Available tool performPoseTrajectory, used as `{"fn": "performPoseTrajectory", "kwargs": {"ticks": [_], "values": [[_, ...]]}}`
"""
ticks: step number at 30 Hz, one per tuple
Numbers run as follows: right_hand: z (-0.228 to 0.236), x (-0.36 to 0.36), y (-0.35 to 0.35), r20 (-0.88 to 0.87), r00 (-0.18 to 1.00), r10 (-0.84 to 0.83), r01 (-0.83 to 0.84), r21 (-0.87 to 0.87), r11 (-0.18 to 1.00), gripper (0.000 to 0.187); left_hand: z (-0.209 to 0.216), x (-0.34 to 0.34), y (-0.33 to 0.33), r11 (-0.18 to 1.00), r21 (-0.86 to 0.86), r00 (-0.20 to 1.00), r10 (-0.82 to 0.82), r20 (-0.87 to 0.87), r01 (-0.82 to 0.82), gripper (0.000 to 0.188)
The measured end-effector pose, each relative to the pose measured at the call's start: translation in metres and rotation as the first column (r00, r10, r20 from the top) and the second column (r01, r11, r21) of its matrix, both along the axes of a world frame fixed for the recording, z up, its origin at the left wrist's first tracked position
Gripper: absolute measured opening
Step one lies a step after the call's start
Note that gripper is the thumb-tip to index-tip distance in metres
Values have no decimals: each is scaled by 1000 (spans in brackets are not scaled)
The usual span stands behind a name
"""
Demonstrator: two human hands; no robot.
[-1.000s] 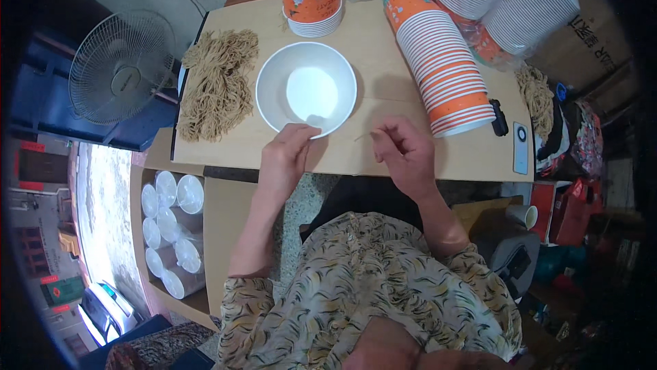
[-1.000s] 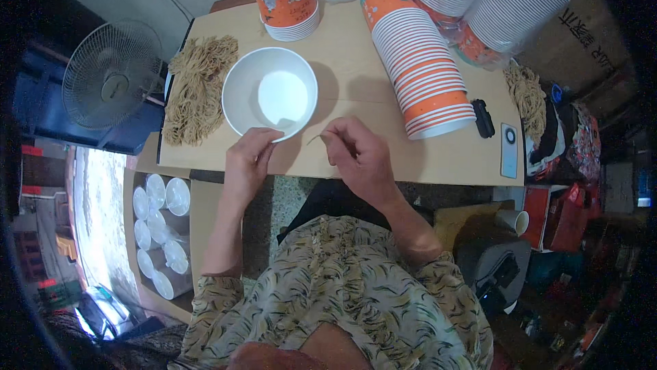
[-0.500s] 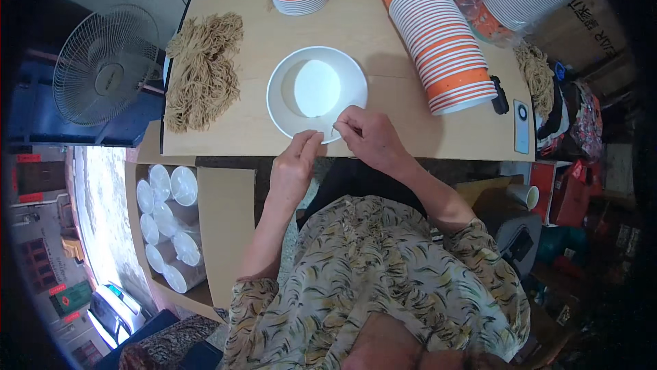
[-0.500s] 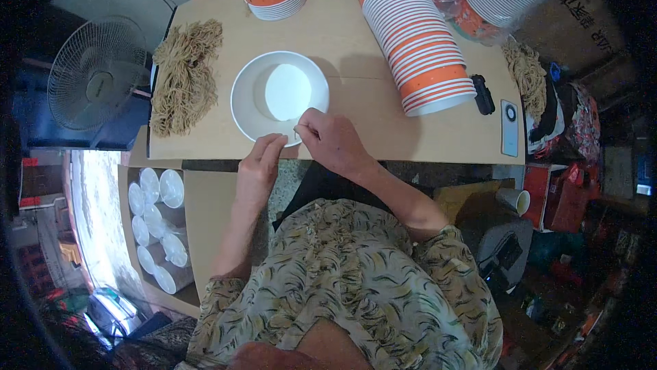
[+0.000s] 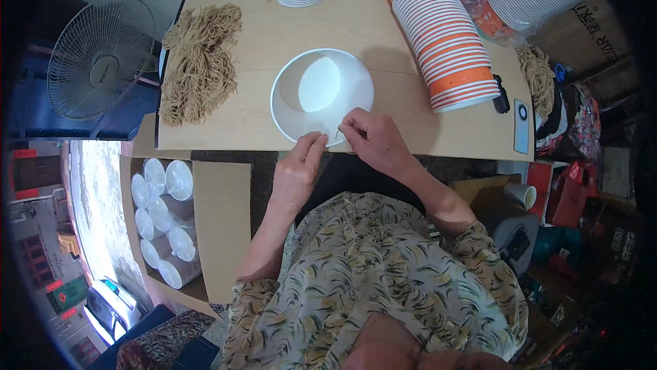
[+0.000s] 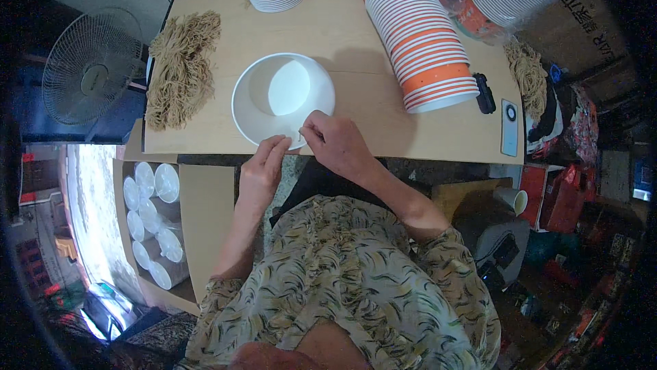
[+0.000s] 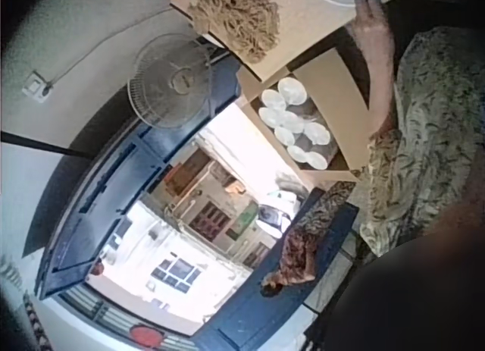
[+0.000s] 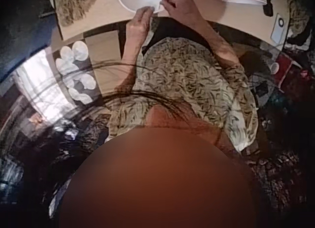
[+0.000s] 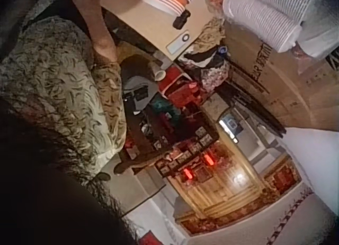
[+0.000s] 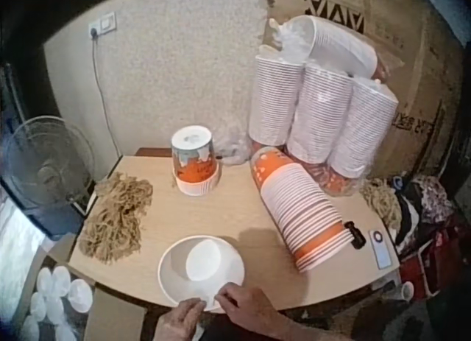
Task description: Attaching strings to paper bowls in a workshop environment.
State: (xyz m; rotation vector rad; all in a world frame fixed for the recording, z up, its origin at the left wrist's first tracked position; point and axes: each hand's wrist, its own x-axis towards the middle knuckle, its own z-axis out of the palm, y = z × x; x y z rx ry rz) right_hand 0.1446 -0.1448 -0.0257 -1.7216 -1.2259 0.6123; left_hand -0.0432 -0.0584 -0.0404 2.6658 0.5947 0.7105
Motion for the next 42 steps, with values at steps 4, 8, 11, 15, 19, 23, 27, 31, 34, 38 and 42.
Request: {"fn": "performPoseTrajectory", "kwargs": {"ticks": [4,8,11,15,19,23,27,31,34,38,42], "values": [[-3,1,0,23,1000,2,-2,-3,1000,12,2,3,0,1000,1,1000,-4,-4,4,32],[-4,1,3,189,981,38,-29,-51,998,14,5,6,2,999,-52,1000,8,-27,-9,33],[-3,3,5,320,945,65,-42,-81,996,17,20,14,6,986,-166,1000,8,-24,-12,35],[9,4,10,440,892,105,-53,-130,990,19,34,20,23,945,-321,996,-79,-49,59,33],[18,7,17,412,907,92,-61,-88,994,13,45,23,34,935,-348,997,-72,-5,65,29],[22,8,13,-172,982,-73,87,75,993,11,48,24,42,817,-576,997,2,71,39,29],[-25,9,-2,-396,914,-85,92,-2,996,17,50,30,39,742,-670,998,38,60,12,27],[-42,-14,5,-502,855,-128,163,28,986,25,48,34,34,740,-672,997,49,63,6,27],[-44,-21,9,-647,752,-127,189,27,982,19,45,35,34,772,-634,996,77,33,-39,28],[-29,-21,6,-635,750,-184,216,-28,976,15,43,35,33,773,-634,996,73,41,-30,29],[-26,-18,-2,-668,730,-142,171,-22,985,12,43,36,33,800,-598,996,83,29,-49,29]]}}
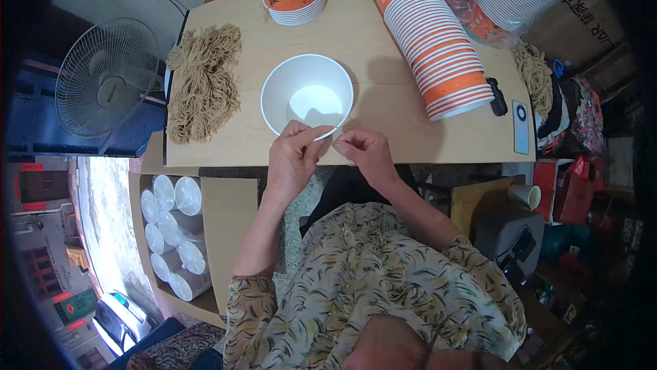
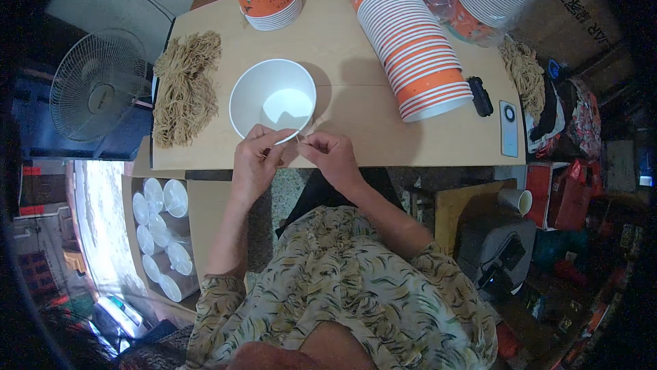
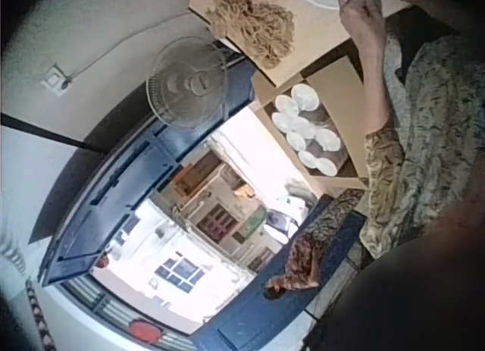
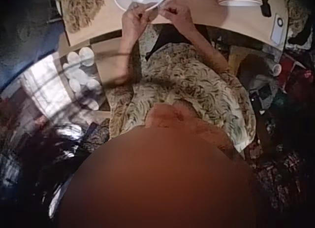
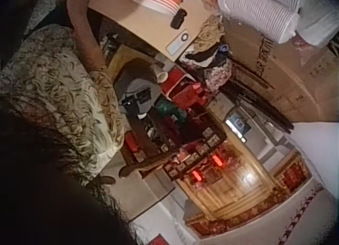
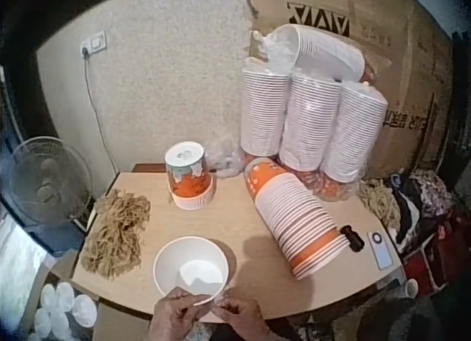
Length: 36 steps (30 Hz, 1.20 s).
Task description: Attaching strings to paper bowls in a workshop environment.
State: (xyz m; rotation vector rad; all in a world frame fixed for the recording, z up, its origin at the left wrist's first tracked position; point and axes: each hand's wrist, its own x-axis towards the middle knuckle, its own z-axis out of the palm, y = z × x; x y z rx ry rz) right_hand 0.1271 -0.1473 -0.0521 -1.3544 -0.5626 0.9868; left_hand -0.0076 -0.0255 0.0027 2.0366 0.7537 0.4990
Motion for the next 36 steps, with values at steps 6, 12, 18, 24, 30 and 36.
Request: {"fn": "performPoseTrajectory", "kwargs": {"ticks": [6,12,18,24,30,36], "values": [[25,18,-20,148,978,144,-144,-14,990,5,1,0,1,998,70,1000,9,-15,-8,28],[46,44,-27,26,938,346,-346,0,938,7,3,-3,6,993,112,999,32,-44,-27,28],[55,53,-19,-15,925,379,-379,-61,923,9,16,-4,13,967,251,999,-32,-20,36,37],[69,63,-8,269,855,444,-435,-95,895,16,61,20,14,851,-356,915,-403,29,386,35],[83,75,-4,183,889,420,-417,-54,907,16,32,27,40,691,-550,855,-511,86,469,25],[65,74,-11,-17,965,261,-259,74,963,20,23,28,37,664,-611,883,-451,133,431,25]]}}
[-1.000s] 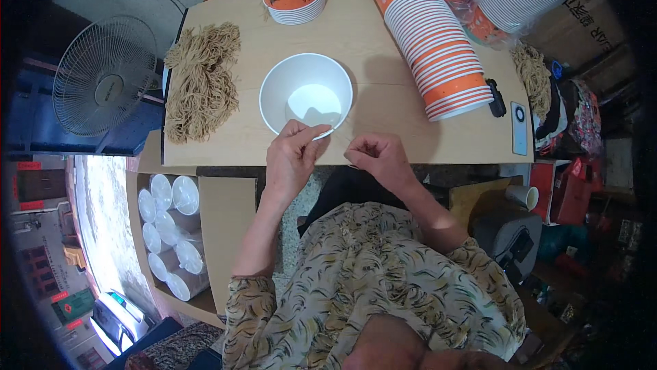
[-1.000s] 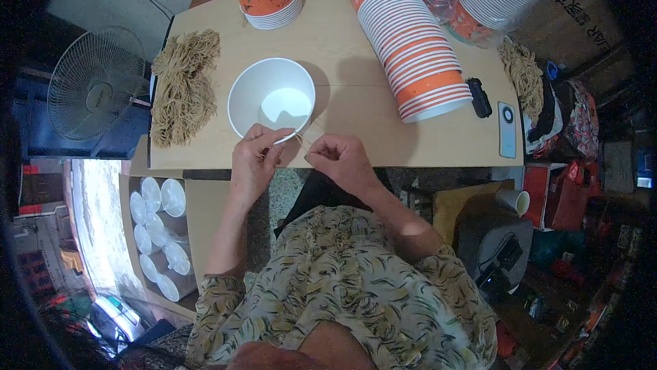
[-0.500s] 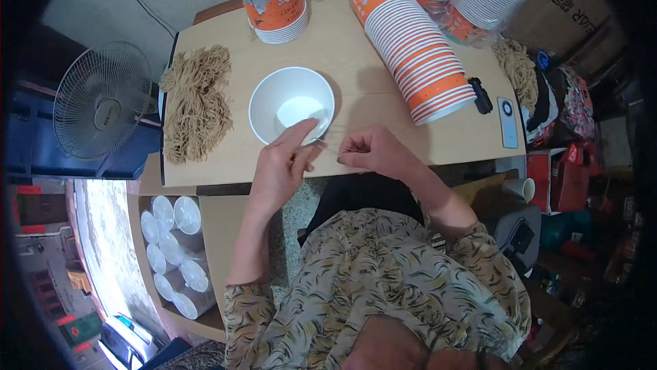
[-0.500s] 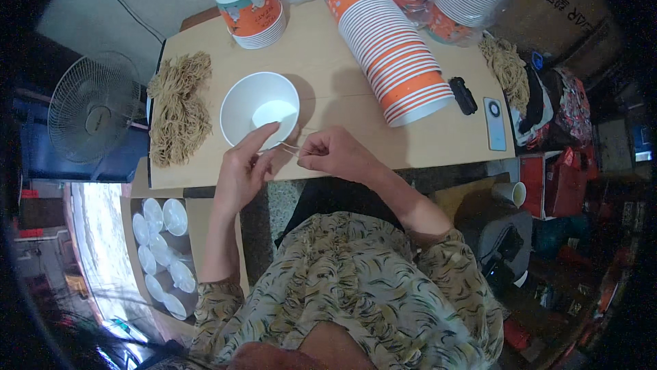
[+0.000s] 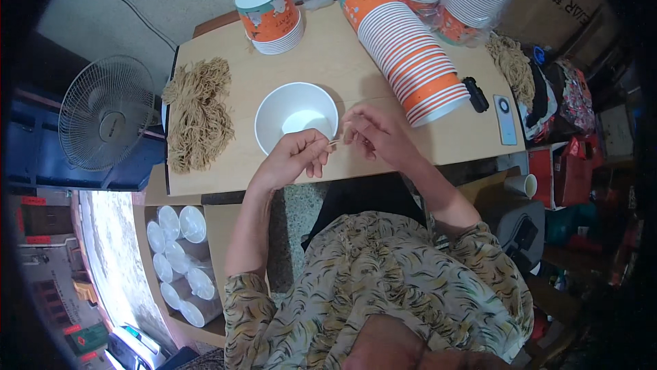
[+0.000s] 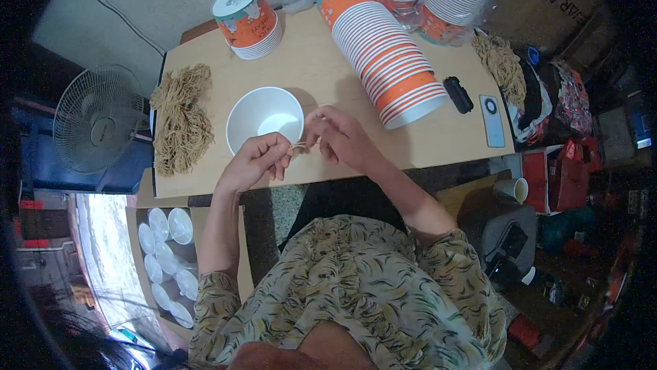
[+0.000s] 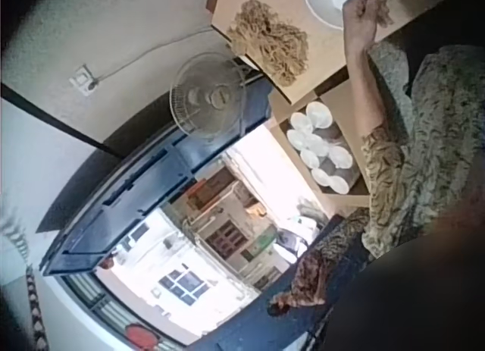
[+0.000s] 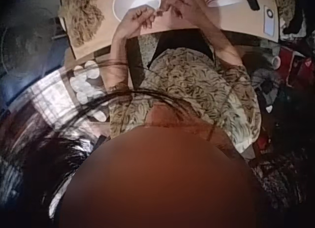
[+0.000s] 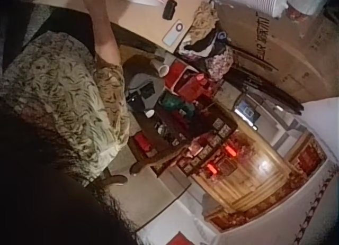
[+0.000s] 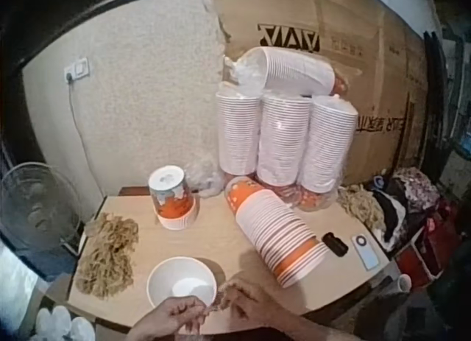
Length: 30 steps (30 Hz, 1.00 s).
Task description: Attaching strings to paper bowls in a workshop environment.
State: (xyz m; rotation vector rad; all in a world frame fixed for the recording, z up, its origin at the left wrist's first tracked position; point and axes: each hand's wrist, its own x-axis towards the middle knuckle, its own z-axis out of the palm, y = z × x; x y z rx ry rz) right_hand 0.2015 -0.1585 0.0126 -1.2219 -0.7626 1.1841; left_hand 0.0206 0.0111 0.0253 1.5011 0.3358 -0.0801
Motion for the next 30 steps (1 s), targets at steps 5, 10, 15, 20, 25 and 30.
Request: {"fn": "performPoseTrajectory", "kwargs": {"ticks": [5,10,15,20,25,30], "values": [[5,-12,-8,186,979,-77,61,88,994,12,6,0,-3,999,7,998,36,-45,-35,24],[8,-18,-7,566,817,-109,52,115,992,14,3,3,-5,999,9,998,49,-39,-48,24],[-1,-17,-5,553,821,-141,61,160,985,9,4,3,-9,998,20,997,68,-44,-67,25],[-9,-18,-8,597,787,-155,91,136,986,9,3,1,-8,998,15,995,70,-70,-69,23],[-10,-21,-9,408,892,-195,138,164,977,13,-5,-4,-7,995,2,995,95,11,-95,20],[-11,-25,-1,238,945,-225,195,143,970,11,-11,-7,-10,991,33,990,125,67,-127,20]]}}
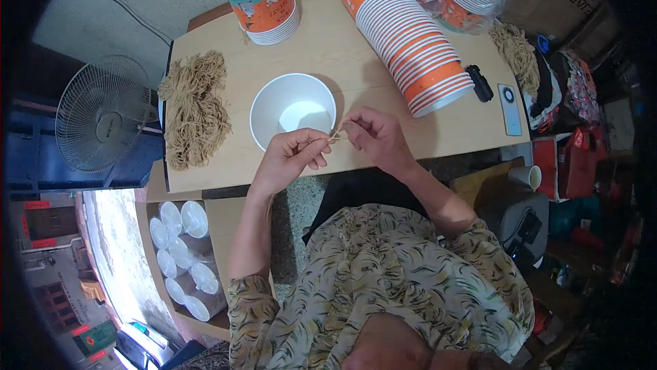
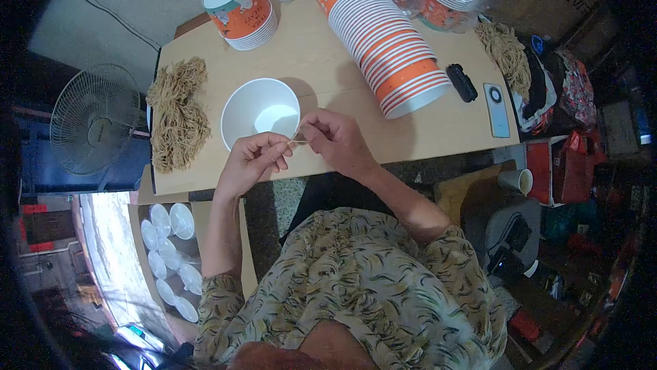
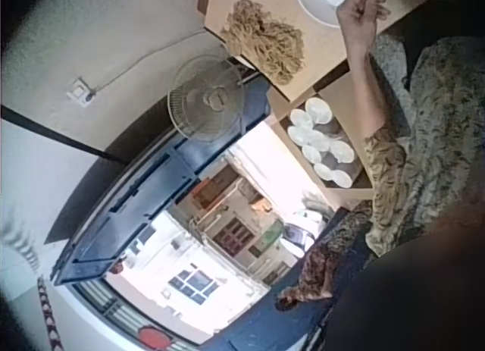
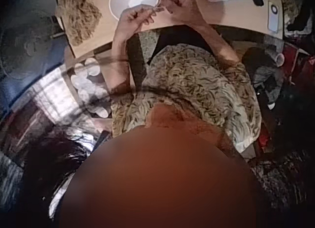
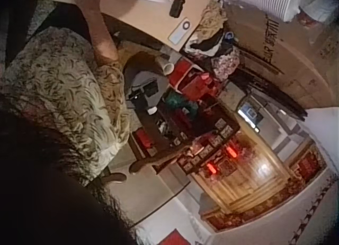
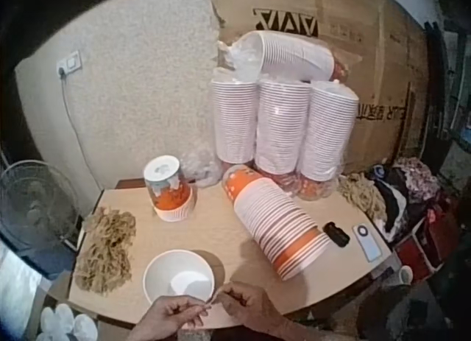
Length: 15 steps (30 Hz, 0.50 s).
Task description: Attaching strings to paper bowls in a workshop environment.
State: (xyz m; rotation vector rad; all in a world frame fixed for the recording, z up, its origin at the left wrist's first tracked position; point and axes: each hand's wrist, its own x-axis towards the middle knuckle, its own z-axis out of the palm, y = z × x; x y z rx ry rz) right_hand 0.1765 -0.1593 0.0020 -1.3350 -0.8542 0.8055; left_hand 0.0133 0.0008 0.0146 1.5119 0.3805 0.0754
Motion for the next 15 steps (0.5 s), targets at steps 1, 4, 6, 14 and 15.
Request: {"fn": "performPoseTrajectory", "kwargs": {"ticks": [1,4,6,14,15], "values": [[2,-1,2,-49,999,8,-7,29,1000,10,0,-1,-1,1000,19,1000,16,1,-16,20],[6,1,7,-266,962,63,-84,-70,994,10,2,-1,-8,996,38,997,79,13,-79,19],[4,3,9,-367,928,63,-95,-70,993,10,1,-2,-13,991,60,992,115,56,-118,18],[0,-1,14,-237,971,21,-38,-69,997,11,-5,-3,-29,928,226,945,248,215,-295,15],[2,0,13,-218,976,20,-39,-87,995,11,-7,-4,-31,921,225,940,275,203,-318,14]]}}
